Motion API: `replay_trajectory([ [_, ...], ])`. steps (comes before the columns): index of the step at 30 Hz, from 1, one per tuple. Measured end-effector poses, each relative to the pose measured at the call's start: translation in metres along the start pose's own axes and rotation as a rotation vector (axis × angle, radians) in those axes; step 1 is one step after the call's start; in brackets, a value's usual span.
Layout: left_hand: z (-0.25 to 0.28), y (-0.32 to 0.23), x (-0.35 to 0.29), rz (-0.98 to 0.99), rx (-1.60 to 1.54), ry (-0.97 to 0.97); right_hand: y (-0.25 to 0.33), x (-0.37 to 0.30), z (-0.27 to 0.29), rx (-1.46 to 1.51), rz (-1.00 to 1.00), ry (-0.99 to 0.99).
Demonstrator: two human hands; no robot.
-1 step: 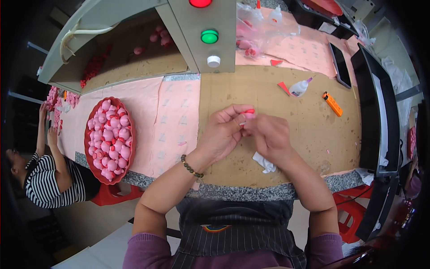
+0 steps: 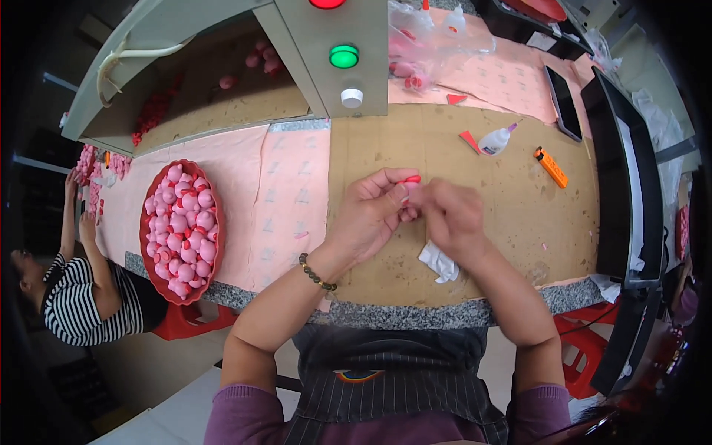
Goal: Applying glue to small pink toy components to assemble them.
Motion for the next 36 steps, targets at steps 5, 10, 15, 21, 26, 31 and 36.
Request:
replay_trajectory([
  [5,0.001,-0.003,-0.006,0.039,-0.041,0.121,-0.040,-0.005,0.009,-0.056,-0.209,-0.019],
  [10,0.008,-0.018,0.001,0.012,-0.237,0.117,-0.049,-0.009,0.006,0.031,-0.289,-0.013],
  [15,0.016,-0.027,0.007,-0.062,-0.304,0.146,-0.047,-0.009,0.006,0.045,-0.272,-0.016],
  [21,0.028,-0.049,0.012,-0.153,-0.362,0.101,-0.047,-0.010,0.000,0.054,-0.313,0.062],
  [26,0.037,-0.063,0.015,-0.186,-0.442,0.059,-0.047,-0.010,0.003,0.069,-0.299,0.026],
  [31,0.051,-0.070,0.018,-0.209,-0.498,-0.029,-0.045,-0.010,0.002,0.067,-0.286,0.048],
  [36,0.052,-0.073,0.013,-0.211,-0.486,-0.102,-0.044,-0.010,0.001,0.026,-0.273,0.071],
])
Point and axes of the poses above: each hand's wrist, its own x-axis towards the middle knuckle, its own z-axis out of the back of the hand, y = z × x, the point moved 7 cm from there along x, towards the middle knuckle, and after that the axes turned 10 degrees about -y, right-handed, at the moved point
